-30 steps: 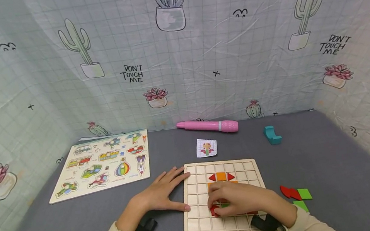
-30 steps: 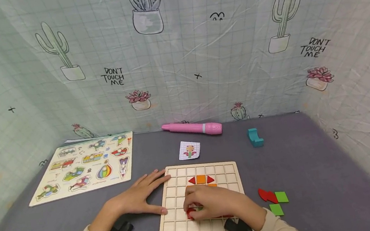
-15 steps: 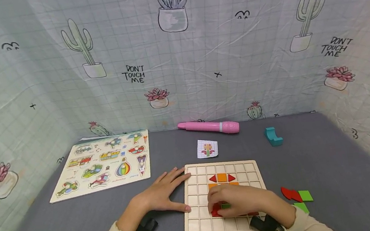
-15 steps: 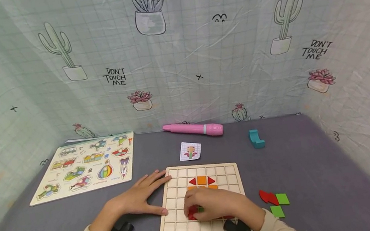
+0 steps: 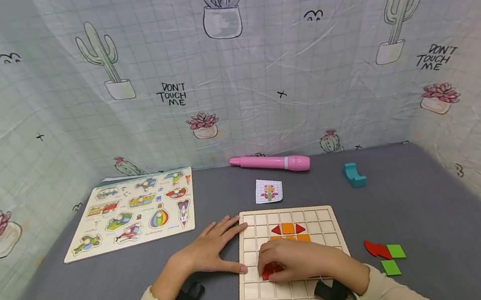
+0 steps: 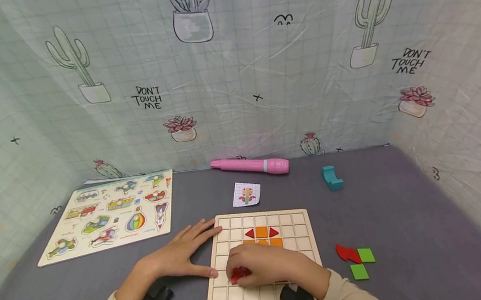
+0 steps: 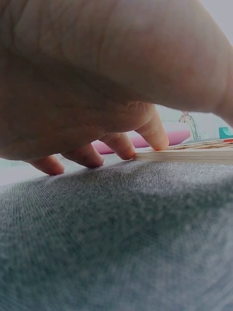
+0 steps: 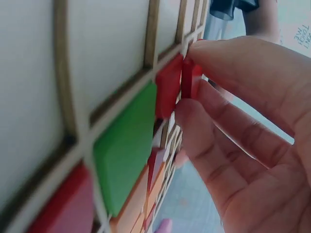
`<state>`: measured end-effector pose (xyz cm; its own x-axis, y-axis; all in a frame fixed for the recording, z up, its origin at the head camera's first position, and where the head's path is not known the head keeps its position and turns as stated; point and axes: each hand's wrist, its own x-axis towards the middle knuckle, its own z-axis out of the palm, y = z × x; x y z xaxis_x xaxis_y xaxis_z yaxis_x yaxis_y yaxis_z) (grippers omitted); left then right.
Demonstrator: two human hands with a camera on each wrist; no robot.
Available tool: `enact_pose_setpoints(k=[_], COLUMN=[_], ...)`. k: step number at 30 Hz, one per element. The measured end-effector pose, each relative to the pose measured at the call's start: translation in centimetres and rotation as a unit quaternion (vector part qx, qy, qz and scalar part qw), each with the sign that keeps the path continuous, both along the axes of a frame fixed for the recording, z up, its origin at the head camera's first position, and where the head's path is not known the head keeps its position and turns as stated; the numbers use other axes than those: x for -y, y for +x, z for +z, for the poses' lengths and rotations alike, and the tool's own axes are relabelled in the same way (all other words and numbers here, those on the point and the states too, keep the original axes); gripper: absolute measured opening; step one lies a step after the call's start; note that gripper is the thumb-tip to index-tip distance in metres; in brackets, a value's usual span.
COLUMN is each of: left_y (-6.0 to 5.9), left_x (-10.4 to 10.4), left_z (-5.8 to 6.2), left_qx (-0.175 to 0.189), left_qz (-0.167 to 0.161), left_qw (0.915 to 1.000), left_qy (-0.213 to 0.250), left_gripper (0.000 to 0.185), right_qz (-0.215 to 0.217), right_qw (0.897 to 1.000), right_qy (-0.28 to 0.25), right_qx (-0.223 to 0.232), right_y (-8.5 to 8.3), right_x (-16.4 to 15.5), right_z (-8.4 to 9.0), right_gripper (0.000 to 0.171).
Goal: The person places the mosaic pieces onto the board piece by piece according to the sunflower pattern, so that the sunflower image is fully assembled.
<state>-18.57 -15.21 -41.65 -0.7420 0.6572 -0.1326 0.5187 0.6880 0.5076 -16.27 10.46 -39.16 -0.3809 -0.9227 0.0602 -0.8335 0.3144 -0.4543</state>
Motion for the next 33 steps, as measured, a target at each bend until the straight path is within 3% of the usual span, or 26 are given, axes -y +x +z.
enact_pose_setpoints(k=[11,24,33], left_y=[0.09,0.06,0.13], left_x=[-0.09,-0.04,0.06], left_z=[-0.02,-0.01,-0.03], left_qx=[-0.006,-0.005,-0.005], left_qz=[-0.001,-0.001,0.002], left_qw=[1.0000,1.0000,1.0000], left_qy=[0.000,0.002,-0.004], left_gripper=[0.094,0.094,0.095], right_qz=[-0.029,-0.021,-0.006], right_qw=[1.000,0.997,0.999], right_qy=[0.007,0.055,0.031], right_qx=[-0.007,0.049,0.016], right_y=[0.04,0.05,0.14], right_x=[0.61,0.17,0.26], right_z=[-0.34,0.58,0.37], right_gripper=[0.004,0.013,0.007])
